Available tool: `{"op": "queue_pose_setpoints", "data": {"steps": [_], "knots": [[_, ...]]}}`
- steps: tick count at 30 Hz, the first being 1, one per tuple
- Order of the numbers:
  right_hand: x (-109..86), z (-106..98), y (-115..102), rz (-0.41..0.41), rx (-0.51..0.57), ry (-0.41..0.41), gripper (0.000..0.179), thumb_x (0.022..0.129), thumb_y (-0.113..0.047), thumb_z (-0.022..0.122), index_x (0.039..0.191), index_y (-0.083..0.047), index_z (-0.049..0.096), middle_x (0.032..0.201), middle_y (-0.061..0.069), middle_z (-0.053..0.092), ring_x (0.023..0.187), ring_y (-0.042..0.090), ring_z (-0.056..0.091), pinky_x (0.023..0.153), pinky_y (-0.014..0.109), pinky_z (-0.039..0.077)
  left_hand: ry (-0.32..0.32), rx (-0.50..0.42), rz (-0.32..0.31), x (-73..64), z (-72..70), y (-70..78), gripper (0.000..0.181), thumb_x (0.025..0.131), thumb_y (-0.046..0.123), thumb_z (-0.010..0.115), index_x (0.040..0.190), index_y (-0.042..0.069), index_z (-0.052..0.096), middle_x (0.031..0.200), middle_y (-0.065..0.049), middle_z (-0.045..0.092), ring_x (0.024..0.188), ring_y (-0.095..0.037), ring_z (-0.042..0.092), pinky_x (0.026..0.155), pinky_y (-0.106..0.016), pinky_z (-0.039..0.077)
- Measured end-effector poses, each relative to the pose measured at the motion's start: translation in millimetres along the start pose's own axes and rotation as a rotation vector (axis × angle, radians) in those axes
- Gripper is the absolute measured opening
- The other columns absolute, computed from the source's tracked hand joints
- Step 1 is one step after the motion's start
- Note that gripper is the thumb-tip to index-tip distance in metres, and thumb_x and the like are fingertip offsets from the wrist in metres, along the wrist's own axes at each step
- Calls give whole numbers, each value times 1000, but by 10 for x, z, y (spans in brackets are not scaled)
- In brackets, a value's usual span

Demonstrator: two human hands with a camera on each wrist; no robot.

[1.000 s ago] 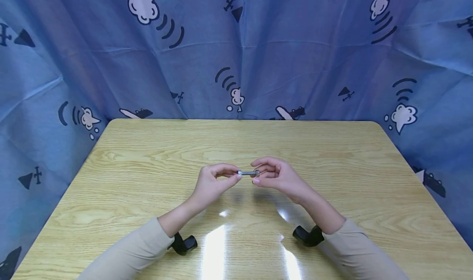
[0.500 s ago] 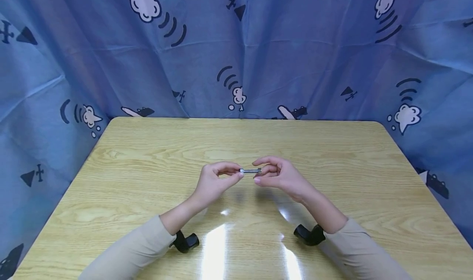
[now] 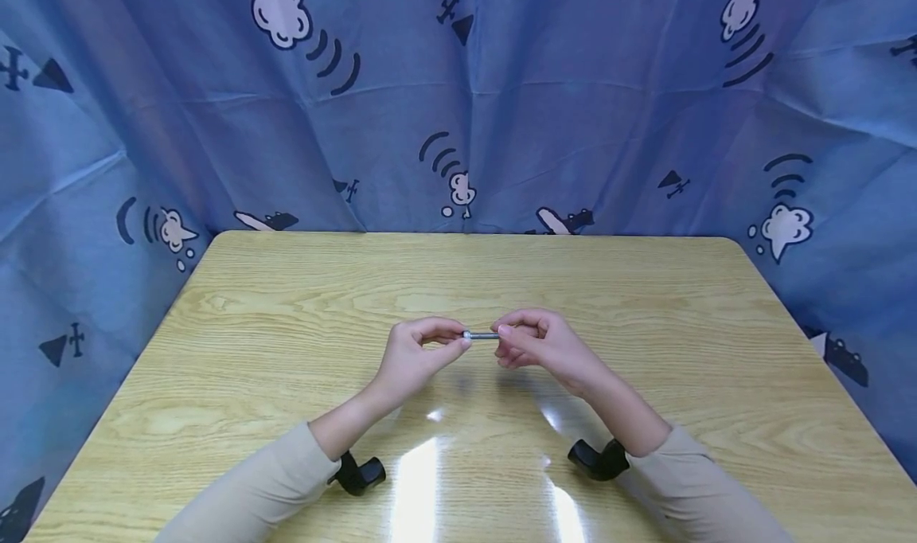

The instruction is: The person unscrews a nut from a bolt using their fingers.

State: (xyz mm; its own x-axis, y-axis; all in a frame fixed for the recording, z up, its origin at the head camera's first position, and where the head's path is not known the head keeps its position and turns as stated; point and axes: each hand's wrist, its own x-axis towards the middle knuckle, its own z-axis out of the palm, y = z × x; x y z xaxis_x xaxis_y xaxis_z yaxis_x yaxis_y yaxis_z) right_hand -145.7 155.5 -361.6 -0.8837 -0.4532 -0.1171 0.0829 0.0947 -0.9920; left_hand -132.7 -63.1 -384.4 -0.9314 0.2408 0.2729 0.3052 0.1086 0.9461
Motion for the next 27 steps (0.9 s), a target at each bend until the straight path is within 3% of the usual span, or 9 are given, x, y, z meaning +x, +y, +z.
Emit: {"op": "queue_pose_setpoints", "data": {"steps": [4, 9, 12, 16, 22, 27], "knots": [[-4, -8, 3, -21, 7, 17, 28, 88, -5, 62, 105, 16, 55, 79, 6, 66, 71, 14, 65, 70, 33, 55, -3, -5, -6, 2, 4, 0, 16, 81, 8, 72, 95, 0, 70, 83, -9, 70, 79, -16, 64, 68, -33, 54], [-15, -20, 6, -72, -1, -8, 37, 80, 2, 68, 112, 14, 52, 89, 6, 63, 77, 13, 64, 73, 28, 54, -4, -9, 2, -2, 7, -23, 17, 80, 8, 73, 95, -1, 70, 83, -9, 70, 79, -17, 65, 70, -36, 54], [-8, -14, 10, -51, 8, -26, 35, 86, -4, 65, 114, 10, 51, 90, 8, 63, 78, 15, 65, 74, 32, 54, 1, -7, 2, 0, 12, -29, 16, 80, 9, 73, 94, 0, 70, 82, -7, 71, 79, -16, 65, 69, -38, 53], [-4, -7, 3, -19, 12, -17, 28, 92, -10, 58, 107, 13, 54, 82, 8, 65, 74, 15, 65, 73, 35, 55, 2, -6, -3, -2, 14, -25, 15, 81, 9, 73, 94, 2, 71, 82, -6, 71, 79, -16, 65, 69, -37, 53], [-1, -22, 8, -47, 10, 8, 32, 84, 0, 65, 110, 14, 53, 90, 7, 64, 80, 14, 66, 78, 36, 54, 2, -1, -7, -6, 10, -30, 16, 80, 9, 73, 94, 1, 71, 81, -8, 70, 78, -16, 65, 69, -36, 53], [10, -20, 16, -13, 13, -19, 31, 91, -11, 60, 112, 11, 52, 87, 9, 65, 77, 17, 66, 75, 37, 55, 8, -10, -6, -7, 14, -37, 16, 81, 9, 72, 94, 0, 70, 82, -6, 71, 79, -16, 65, 69, -37, 53]]}}
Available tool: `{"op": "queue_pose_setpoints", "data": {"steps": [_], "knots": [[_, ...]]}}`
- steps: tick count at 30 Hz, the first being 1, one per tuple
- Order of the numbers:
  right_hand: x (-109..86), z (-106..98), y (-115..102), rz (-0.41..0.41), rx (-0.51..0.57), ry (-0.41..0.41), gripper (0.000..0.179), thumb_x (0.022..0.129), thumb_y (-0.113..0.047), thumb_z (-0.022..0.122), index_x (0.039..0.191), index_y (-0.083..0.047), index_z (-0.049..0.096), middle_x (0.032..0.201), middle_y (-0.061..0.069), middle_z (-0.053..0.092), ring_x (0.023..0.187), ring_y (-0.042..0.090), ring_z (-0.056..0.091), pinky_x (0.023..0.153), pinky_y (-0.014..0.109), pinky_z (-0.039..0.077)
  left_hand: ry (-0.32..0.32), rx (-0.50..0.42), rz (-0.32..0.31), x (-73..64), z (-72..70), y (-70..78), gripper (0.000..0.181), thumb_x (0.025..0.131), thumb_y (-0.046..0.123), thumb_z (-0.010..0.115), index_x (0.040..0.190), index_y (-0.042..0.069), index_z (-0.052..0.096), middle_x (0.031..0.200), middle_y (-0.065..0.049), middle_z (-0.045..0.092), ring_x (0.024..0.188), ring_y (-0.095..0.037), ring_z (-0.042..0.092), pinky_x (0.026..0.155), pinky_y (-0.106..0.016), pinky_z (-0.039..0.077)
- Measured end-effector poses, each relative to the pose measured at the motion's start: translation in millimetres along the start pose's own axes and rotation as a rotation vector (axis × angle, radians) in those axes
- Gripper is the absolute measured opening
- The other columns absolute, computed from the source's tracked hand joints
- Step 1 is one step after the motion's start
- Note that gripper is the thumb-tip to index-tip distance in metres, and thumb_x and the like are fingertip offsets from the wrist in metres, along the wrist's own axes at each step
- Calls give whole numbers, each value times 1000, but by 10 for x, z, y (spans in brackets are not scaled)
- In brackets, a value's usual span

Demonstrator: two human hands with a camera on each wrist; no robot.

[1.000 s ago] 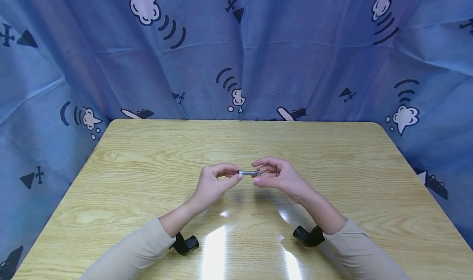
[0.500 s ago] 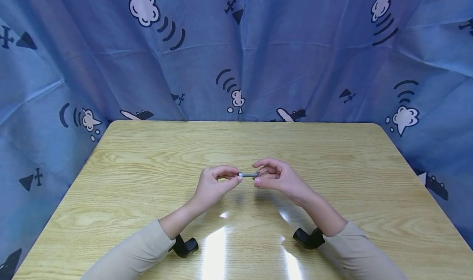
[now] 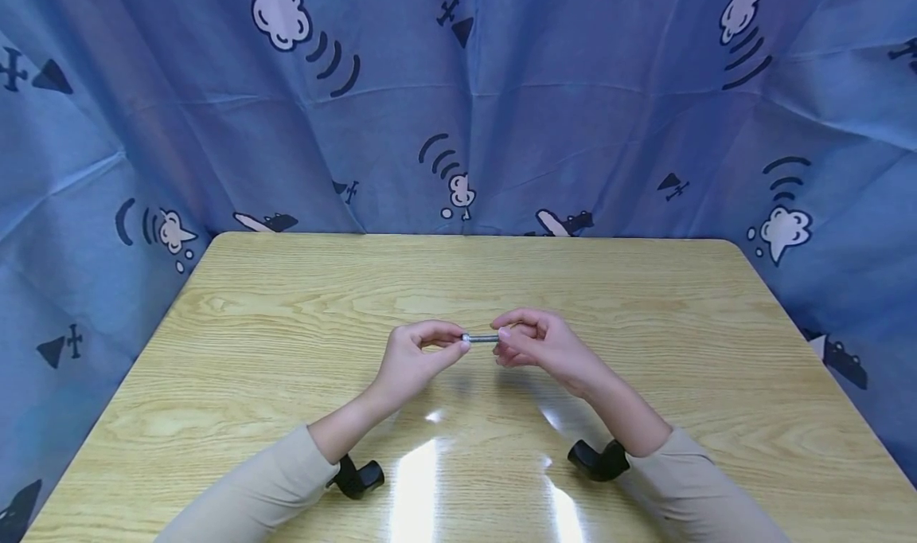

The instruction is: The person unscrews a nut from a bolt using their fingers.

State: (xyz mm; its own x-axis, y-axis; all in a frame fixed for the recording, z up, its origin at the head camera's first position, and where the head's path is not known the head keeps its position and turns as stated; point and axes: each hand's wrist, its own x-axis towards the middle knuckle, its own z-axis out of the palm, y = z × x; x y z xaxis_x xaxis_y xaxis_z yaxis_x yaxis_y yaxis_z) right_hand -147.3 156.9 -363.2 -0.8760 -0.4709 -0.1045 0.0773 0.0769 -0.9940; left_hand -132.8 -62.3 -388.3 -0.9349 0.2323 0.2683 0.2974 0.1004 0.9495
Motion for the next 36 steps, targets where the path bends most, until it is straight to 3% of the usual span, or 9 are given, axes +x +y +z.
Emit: {"op": "queue_pose_setpoints", "data": {"steps": [4, 11, 18, 24, 29, 33, 36], "knots": [[7, 4, 3, 3, -5, 2, 27, 91, -8, 60, 104, 15, 54, 81, 7, 66, 74, 15, 66, 73, 34, 55, 3, -2, 0, -5, -7, 2, 15, 81, 9, 73, 93, 1, 71, 82, -6, 71, 78, -16, 65, 68, -33, 53], [-3, -4, 6, -36, -5, 14, 36, 83, -1, 68, 112, 14, 52, 93, 9, 62, 80, 14, 65, 78, 36, 54, 5, 3, -17, -9, -13, 6, 15, 80, 7, 72, 94, 1, 70, 83, -9, 70, 79, -16, 64, 67, -27, 53], [9, 7, 3, 4, 18, 16, 30, 91, -9, 60, 109, 14, 54, 86, 11, 67, 77, 17, 66, 74, 35, 55, 3, 1, -38, 3, -5, 9, 16, 80, 1, 71, 95, -4, 69, 85, -14, 70, 81, -18, 64, 67, -29, 53], [2, 3, -12, -41, -8, 36, 32, 85, 0, 64, 108, 18, 53, 88, 9, 65, 79, 14, 66, 77, 35, 54, 6, -7, -29, 4, -14, 9, 15, 80, 7, 73, 94, 1, 71, 83, -9, 70, 80, -16, 64, 68, -28, 53], [3, -7, -3, -71, -24, 52, 29, 82, 0, 68, 105, 13, 57, 90, 10, 63, 77, 14, 63, 75, 32, 54, 10, -12, 6, 9, -18, 6, 14, 81, 9, 73, 93, 3, 71, 82, -7, 71, 79, -17, 65, 69, -35, 53], [4, -8, 6, -62, -24, 41, 38, 81, 1, 69, 115, 10, 55, 97, 11, 63, 82, 16, 64, 75, 31, 54, 8, -16, 4, 9, -14, 12, 14, 80, 9, 73, 93, 3, 71, 82, -6, 71, 79, -16, 65, 70, -37, 53], [4, 3, -7, -6, -24, 17, 40, 86, -6, 65, 120, 10, 51, 94, 10, 65, 80, 18, 65, 75, 35, 54, 7, -12, -3, 7, -8, 19, 15, 81, 9, 72, 94, 2, 71, 83, -7, 71, 79, -16, 65, 69, -35, 53]]}}
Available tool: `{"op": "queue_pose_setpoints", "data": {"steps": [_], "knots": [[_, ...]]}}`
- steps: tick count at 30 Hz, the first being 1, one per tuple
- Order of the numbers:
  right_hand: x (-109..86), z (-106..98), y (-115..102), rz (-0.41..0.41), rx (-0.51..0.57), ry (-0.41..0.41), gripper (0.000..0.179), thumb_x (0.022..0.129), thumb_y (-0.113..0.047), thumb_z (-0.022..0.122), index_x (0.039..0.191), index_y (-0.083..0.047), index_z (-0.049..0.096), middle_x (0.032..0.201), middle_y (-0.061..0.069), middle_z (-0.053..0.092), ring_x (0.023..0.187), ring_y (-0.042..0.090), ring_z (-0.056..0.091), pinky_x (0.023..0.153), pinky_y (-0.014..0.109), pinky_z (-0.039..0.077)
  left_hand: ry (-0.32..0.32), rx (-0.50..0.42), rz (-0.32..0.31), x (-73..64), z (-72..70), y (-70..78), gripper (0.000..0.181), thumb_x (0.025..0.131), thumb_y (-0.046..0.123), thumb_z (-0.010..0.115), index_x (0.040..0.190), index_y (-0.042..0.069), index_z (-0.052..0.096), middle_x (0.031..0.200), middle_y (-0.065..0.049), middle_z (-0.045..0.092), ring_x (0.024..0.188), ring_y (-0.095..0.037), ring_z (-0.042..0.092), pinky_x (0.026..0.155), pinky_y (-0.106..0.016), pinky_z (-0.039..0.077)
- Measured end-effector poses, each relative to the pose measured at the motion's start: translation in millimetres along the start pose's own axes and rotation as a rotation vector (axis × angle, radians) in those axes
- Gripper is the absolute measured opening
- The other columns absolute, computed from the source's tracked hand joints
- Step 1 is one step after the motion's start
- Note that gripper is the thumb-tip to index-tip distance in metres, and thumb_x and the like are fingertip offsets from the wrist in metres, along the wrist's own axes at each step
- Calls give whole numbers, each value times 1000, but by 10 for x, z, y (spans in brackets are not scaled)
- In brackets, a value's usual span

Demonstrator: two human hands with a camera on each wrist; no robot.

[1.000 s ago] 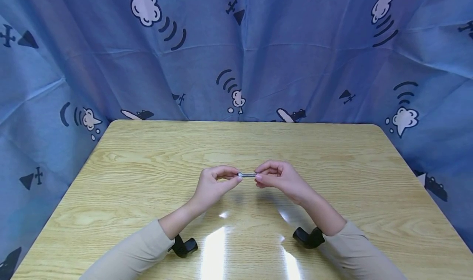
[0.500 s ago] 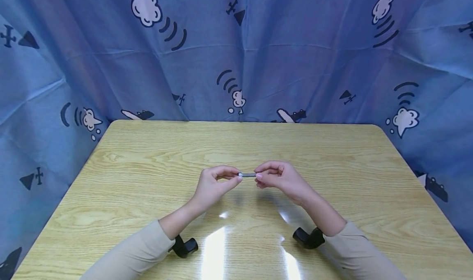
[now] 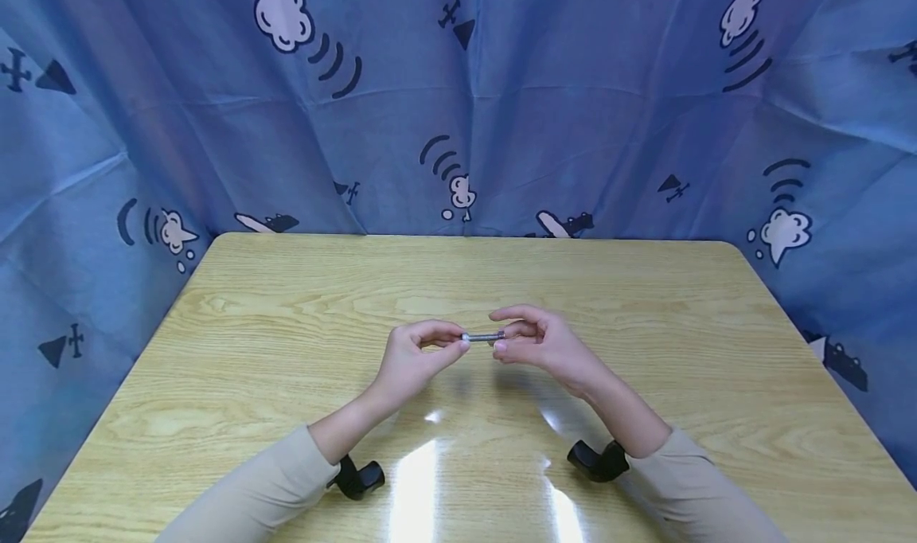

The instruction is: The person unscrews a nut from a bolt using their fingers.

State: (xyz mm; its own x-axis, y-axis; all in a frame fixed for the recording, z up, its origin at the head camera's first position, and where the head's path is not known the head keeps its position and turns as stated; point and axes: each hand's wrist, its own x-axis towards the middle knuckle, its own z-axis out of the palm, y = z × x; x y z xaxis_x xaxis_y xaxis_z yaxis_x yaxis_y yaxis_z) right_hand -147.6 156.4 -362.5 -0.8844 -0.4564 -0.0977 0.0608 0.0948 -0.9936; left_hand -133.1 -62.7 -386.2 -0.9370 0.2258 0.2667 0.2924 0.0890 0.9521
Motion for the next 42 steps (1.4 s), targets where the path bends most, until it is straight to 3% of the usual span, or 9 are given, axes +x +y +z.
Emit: {"op": "queue_pose_setpoints", "data": {"steps": [5, 14, 21, 33, 37, 42], "knots": [[-4, 23, -35, 45, 10, -10, 29, 91, -9, 60, 108, 14, 53, 78, 6, 66, 69, 14, 64, 70, 34, 55, -1, 0, 1, 0, 2, 17, 15, 81, 10, 72, 94, 3, 71, 83, -6, 71, 79, -16, 65, 69, -33, 53], [2, 12, -26, -41, 29, -2, 35, 79, 1, 70, 109, 13, 54, 87, 8, 64, 77, 17, 66, 74, 32, 54, 2, -3, 21, -5, -7, 8, 14, 81, 8, 72, 94, 2, 71, 82, -6, 71, 78, -15, 65, 67, -32, 53], [-6, 15, -29, 11, 69, 1, 32, 86, -5, 65, 113, 8, 54, 86, 9, 67, 77, 17, 66, 74, 34, 55, 11, 8, 3, -13, -15, 19, 15, 80, 9, 73, 94, 3, 71, 83, -6, 71, 79, -15, 65, 69, -34, 53], [-23, 25, -35, -68, 46, 76, 19, 81, 4, 67, 100, 4, 64, 90, 5, 64, 78, 11, 64, 74, 28, 54, 9, 5, 0, -8, -21, 18, 15, 81, 10, 72, 95, 4, 71, 83, -5, 71, 79, -16, 65, 66, -27, 52], [-27, 30, -38, -93, 47, 71, 30, 80, 5, 68, 107, 12, 59, 94, 5, 64, 80, 12, 64, 73, 27, 54, 15, -4, 9, -7, -18, 12, 16, 81, 10, 72, 95, 3, 71, 84, -6, 70, 79, -16, 65, 69, -33, 53], [-15, 29, -48, -45, 31, 38, 36, 87, -4, 64, 117, 12, 53, 90, 9, 67, 80, 16, 66, 74, 33, 55, 32, -11, 23, -9, -15, 21, 17, 80, 9, 72, 95, 0, 70, 83, -6, 70, 79, -16, 65, 71, -36, 53]]}}
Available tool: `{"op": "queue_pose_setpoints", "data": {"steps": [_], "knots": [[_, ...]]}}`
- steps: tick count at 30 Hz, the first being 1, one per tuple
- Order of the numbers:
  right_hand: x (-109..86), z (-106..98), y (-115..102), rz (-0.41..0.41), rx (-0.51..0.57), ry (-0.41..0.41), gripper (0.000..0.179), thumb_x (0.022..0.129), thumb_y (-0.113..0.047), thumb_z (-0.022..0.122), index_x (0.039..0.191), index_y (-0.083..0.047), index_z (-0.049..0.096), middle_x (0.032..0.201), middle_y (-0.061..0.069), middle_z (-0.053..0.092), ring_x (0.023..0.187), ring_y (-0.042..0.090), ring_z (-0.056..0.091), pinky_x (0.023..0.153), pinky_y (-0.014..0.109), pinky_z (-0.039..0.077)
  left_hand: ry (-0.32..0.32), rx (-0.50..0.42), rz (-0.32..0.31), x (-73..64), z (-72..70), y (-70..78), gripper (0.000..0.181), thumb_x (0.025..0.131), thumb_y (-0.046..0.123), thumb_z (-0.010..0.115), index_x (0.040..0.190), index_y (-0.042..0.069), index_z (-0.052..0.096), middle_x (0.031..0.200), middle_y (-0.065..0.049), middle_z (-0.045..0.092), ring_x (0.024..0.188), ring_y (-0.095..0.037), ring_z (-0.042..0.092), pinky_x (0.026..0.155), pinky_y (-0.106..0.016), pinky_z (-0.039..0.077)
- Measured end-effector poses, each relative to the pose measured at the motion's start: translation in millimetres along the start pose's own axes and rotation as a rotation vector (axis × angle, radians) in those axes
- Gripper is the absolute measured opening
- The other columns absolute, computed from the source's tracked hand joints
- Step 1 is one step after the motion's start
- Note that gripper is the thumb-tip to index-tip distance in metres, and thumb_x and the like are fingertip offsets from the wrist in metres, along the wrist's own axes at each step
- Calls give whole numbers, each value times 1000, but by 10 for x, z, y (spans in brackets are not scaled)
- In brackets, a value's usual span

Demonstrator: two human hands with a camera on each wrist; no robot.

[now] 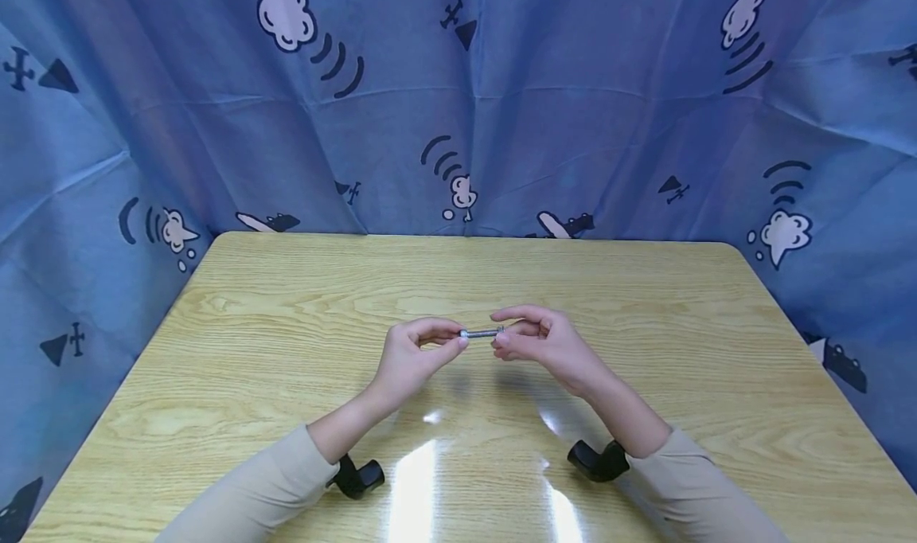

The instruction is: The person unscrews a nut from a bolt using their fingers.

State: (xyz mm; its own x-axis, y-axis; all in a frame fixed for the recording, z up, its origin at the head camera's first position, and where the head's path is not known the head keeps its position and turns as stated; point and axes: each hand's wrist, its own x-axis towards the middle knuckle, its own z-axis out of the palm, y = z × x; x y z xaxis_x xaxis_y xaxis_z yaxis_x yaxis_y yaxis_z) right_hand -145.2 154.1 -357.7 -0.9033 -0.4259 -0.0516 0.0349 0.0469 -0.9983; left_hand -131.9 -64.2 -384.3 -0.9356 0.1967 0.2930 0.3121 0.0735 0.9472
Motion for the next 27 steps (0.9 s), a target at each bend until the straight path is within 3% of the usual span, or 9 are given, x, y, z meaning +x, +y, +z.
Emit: {"op": "queue_pose_setpoints", "data": {"steps": [5, 13, 20, 24, 27], "knots": [[4, 4, -8, 15, 9, 3, 26, 89, -3, 61, 107, 14, 56, 85, 10, 67, 77, 16, 67, 74, 34, 55, -8, 7, -12, -4, -6, 7, 17, 81, 10, 72, 95, 0, 70, 83, -7, 70, 79, -16, 65, 67, -28, 52], [0, -4, 12, -11, 33, 24, 18, 82, 4, 67, 100, 0, 66, 91, 6, 66, 80, 13, 67, 76, 30, 54, -18, 12, -41, -3, -27, 20, 18, 82, 12, 72, 96, 1, 71, 84, -5, 71, 80, -16, 65, 68, -30, 52], [14, -11, 33, -30, -1, 28, 31, 79, 4, 69, 106, 15, 60, 91, 4, 66, 79, 13, 65, 73, 28, 54, -23, 11, -36, 1, -42, 6, 17, 82, 11, 72, 95, 1, 71, 84, -8, 71, 80, -17, 65, 67, -26, 52], [19, -30, 29, -6, -27, -26, 40, 82, -1, 69, 118, 11, 56, 96, 16, 66, 83, 18, 67, 76, 33, 54, -19, 14, -52, -6, -38, 40, 17, 81, 8, 72, 96, -1, 70, 84, -11, 70, 79, -17, 65, 66, -24, 51], [25, -18, 14, 23, -37, -51, 38, 87, -7, 65, 118, 11, 54, 94, 18, 66, 82, 20, 67, 78, 39, 54, -12, 13, -57, -9, -28, 39, 17, 81, 7, 72, 95, -1, 70, 84, -11, 70, 79, -17, 64, 65, -24, 51]]}}
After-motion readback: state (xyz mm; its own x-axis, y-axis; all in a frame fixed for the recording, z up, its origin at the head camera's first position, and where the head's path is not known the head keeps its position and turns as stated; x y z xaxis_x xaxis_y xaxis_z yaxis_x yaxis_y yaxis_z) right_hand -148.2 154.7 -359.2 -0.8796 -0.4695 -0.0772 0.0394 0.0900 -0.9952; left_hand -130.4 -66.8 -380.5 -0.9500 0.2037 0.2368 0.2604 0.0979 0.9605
